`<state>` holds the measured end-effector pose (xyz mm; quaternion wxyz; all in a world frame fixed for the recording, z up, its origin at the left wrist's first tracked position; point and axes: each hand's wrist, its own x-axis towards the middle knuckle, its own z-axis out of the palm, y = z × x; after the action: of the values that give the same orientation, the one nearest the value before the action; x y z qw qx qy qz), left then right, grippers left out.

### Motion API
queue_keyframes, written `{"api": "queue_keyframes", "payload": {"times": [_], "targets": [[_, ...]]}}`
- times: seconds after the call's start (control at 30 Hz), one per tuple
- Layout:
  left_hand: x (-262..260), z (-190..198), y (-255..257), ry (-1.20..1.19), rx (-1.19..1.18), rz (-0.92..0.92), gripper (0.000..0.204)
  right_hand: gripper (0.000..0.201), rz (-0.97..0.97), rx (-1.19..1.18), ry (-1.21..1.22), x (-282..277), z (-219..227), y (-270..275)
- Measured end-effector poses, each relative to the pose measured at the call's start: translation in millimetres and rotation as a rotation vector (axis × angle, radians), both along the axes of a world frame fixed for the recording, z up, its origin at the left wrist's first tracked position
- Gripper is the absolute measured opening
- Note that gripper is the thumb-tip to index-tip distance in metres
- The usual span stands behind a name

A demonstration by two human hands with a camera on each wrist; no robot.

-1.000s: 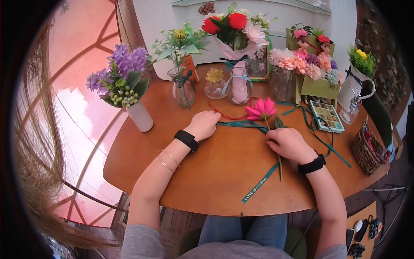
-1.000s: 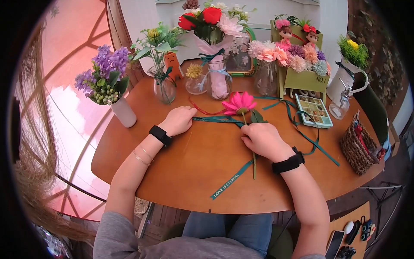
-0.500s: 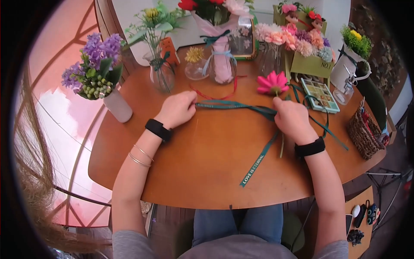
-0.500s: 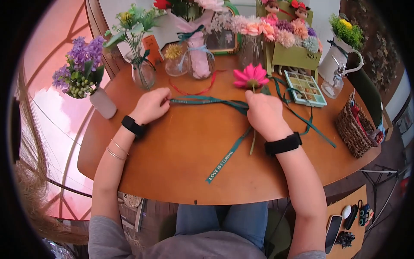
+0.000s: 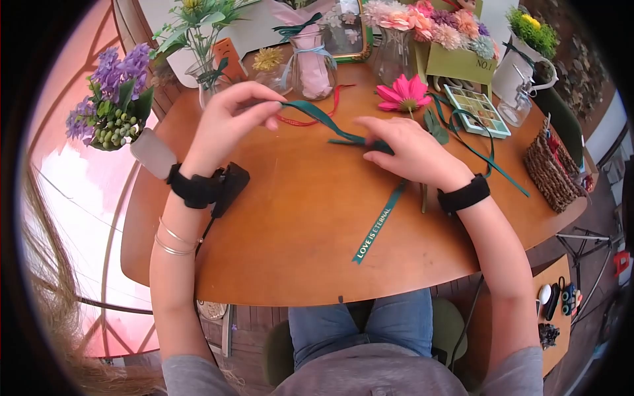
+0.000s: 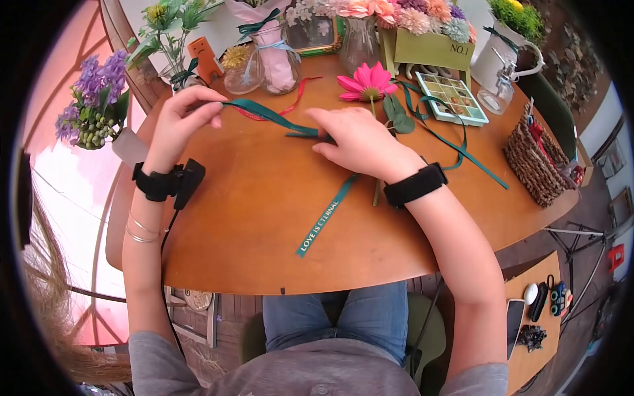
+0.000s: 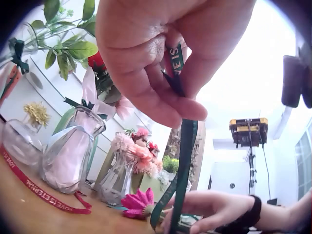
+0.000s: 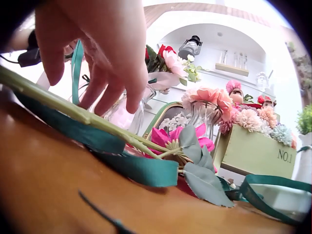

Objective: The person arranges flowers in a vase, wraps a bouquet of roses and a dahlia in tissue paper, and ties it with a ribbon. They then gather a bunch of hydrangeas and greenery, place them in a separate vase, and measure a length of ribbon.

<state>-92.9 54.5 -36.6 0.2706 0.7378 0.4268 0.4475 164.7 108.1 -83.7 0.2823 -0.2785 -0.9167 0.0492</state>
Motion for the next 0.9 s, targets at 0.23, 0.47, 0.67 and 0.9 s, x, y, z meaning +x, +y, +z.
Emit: {"api": "queue_keyframes", "payload": {"times": [0.23,0.47,0.67,0.9], "targets": [[-39,11,-13,-0.336,-0.002,0.017,0.015,0.031,0.125,-0.377,-0.131,10,14,2],[-40,2,-17,-0.420,0.005,-0.039,0.016,0.059,0.258,-0.464,-0.096,-34,13,-3],[-64,1,-22,-0.539,0.077,-0.072,0.021,0.032,0.306,-0.548,-0.154,-59,25,-8],[-103,-6,-11,-0.665,0.100,0.078,0.022,0.020,0.212,-0.636,-0.005,12,30,2]]}}
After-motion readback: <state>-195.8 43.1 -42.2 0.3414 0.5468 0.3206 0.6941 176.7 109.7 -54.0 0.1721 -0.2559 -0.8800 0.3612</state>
